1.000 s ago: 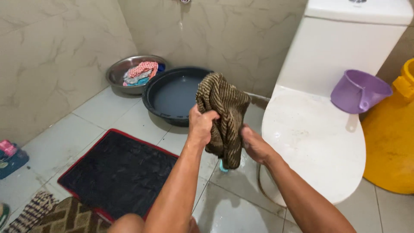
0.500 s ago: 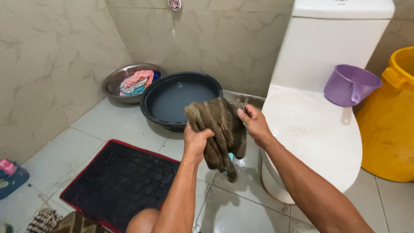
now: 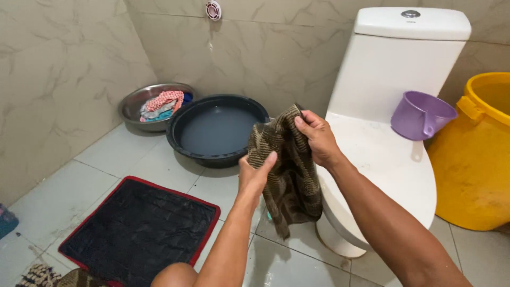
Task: The person pours water from a purple scoop onto a patterned doormat placed on a toilet seat, then rubs and scrubs the mat with their hands. They fold and unfold the mat, continue rinsing it with water, and finally place it back on the toilet seat.
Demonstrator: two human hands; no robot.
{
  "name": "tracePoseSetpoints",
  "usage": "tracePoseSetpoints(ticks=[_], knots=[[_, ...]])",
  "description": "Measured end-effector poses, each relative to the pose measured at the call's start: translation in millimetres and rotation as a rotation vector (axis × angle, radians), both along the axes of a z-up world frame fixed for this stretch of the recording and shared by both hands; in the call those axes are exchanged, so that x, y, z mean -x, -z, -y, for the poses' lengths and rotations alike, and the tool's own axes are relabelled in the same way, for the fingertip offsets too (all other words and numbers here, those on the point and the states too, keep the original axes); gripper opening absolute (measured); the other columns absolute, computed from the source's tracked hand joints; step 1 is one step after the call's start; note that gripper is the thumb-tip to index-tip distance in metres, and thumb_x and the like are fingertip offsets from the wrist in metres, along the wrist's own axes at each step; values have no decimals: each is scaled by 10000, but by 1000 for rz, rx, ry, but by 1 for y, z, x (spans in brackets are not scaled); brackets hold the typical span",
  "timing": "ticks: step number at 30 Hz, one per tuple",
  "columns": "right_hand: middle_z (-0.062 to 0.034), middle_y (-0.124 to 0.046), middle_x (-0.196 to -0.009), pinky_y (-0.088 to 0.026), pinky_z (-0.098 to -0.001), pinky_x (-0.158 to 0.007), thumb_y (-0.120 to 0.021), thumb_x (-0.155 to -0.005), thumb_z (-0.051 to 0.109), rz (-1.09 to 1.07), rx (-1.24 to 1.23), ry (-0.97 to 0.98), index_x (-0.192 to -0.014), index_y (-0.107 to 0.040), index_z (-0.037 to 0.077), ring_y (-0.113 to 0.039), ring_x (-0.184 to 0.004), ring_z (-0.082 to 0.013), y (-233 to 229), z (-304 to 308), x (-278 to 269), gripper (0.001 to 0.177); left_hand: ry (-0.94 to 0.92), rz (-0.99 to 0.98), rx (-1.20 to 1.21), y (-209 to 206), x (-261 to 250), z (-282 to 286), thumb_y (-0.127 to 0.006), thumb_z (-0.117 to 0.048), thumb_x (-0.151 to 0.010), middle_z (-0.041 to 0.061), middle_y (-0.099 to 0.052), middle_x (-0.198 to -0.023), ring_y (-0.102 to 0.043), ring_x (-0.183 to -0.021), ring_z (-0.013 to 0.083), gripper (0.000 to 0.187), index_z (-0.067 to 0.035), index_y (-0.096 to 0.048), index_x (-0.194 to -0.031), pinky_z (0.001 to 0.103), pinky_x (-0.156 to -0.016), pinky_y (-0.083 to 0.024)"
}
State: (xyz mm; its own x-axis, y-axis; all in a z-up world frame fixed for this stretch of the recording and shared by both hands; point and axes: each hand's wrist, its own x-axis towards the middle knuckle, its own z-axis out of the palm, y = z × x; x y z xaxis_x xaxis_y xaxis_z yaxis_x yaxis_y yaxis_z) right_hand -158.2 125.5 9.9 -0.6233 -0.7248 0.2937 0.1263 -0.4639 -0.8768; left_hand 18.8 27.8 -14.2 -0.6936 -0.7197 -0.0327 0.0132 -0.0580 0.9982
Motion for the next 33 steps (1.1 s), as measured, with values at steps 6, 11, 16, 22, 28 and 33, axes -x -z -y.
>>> tracePoseSetpoints(ticks=[6,11,16,22,28,33], knots=[[-26,-739,-1016,-567,-273,-805,-614,-1041,124,53,68,31,-1138,-688,25,-684,-871,-101,1,11,-11,156,-290,316,-76,22,30,-20,-803,-744,-760,327,19,-1622,-167,-1461,486,1320,-96,-36,-1617,593,-1124,-321],[-25,-742,-1015,-558,-252,-810,-625,-1033,116,-9,-10,41,-1144,-702,16,-677,-875,-88,5,12,-18,168,-89,181,-363,-9,13,-33,-782,-545,-735,237,-401,-1440,-461,-1303,410,1133,-132,-173,-1597,661,-1024,-475],[-38,-743,-992,-563,-255,-801,-631,-1024,107,-36,-20,54,-1132,-708,10,-678,-858,-95,-13,5,-13,165,-35,240,-288,38,26,11,-675,-174,-649,164,-670,-1281,-649,-1123,338,958,-179,-351,-1551,588,-925,-516],[-30,-730,-921,-565,-257,-742,-621,-1038,104,-39,14,38,-1076,-695,10,-667,-797,-95,-42,-4,-7,126,103,85,27,45,23,4,-854,-141,-746,181,-665,-1362,-649,-1216,260,786,-7,-467,-1418,328,-1035,-476],[-13,-722,-958,-564,-238,-762,-614,-1058,77,-261,25,143,-1126,-685,12,-659,-823,-73,-68,-33,7,118,-63,148,391,14,13,26,-777,-173,-781,172,-778,-1108,-740,-1066,305,432,-21,-691,-1176,390,-952,-541],[-10,-723,-1031,-573,-239,-859,-595,-1066,71,-331,100,265,-1184,-673,18,-666,-916,-77,-69,-56,14,151,-173,850,984,-24,-2,67,-702,-321,-878,234,-615,-1297,-637,-1155,431,461,-20,-664,-1226,520,-948,-544]])
